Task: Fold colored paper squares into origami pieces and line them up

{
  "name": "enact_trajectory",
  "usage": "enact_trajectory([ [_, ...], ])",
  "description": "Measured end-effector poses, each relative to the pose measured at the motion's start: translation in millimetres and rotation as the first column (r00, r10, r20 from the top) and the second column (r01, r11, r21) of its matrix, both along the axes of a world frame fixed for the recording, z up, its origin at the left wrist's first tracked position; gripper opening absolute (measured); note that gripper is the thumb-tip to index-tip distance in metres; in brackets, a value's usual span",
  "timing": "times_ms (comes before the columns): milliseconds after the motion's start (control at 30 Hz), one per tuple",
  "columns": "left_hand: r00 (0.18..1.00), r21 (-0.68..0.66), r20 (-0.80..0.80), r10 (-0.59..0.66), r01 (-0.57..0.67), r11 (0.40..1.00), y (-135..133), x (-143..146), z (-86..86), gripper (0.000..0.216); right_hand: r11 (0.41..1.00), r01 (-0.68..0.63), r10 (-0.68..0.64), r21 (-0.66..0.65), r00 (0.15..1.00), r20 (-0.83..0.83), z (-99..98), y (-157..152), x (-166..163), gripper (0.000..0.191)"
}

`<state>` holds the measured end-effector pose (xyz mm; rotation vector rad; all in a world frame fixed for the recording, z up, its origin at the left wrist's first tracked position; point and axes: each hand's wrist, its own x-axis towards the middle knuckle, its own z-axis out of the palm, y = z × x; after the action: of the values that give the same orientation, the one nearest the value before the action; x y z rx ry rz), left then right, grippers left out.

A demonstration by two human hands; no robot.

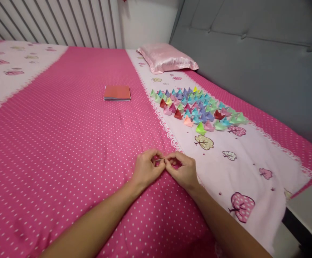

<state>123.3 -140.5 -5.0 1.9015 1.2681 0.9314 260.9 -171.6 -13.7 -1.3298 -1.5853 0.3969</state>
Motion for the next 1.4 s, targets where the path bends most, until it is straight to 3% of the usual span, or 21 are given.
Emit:
enact_trajectory([
  [533, 0.994, -0.24, 0.108, -0.005, 0.031, 0.97, -0.3, 0.8, -2.8, 0.011, 0.999, 0.043, -0.042, -0.012, 0.997, 0.066, -6.2, 0.9, -1.5, 0.006],
  [1067, 0.973, -0.231, 0.231, 0.018, 0.037, 0.972, 1.1, 2.2, -5.8, 0.008, 0.996, 0.087, -0.087, -0.005, 0.996, 0.019, -5.2, 1.3, -3.1, 0.008],
  [1400, 0.969, -0.282, 0.225, 0.102, -0.036, 0.959, 6.2, -0.4, -5.2, 0.007, 0.963, 0.133, -0.18, -0.235, 0.965, -0.192, -0.7, 4.4, 0.8, 0.005],
])
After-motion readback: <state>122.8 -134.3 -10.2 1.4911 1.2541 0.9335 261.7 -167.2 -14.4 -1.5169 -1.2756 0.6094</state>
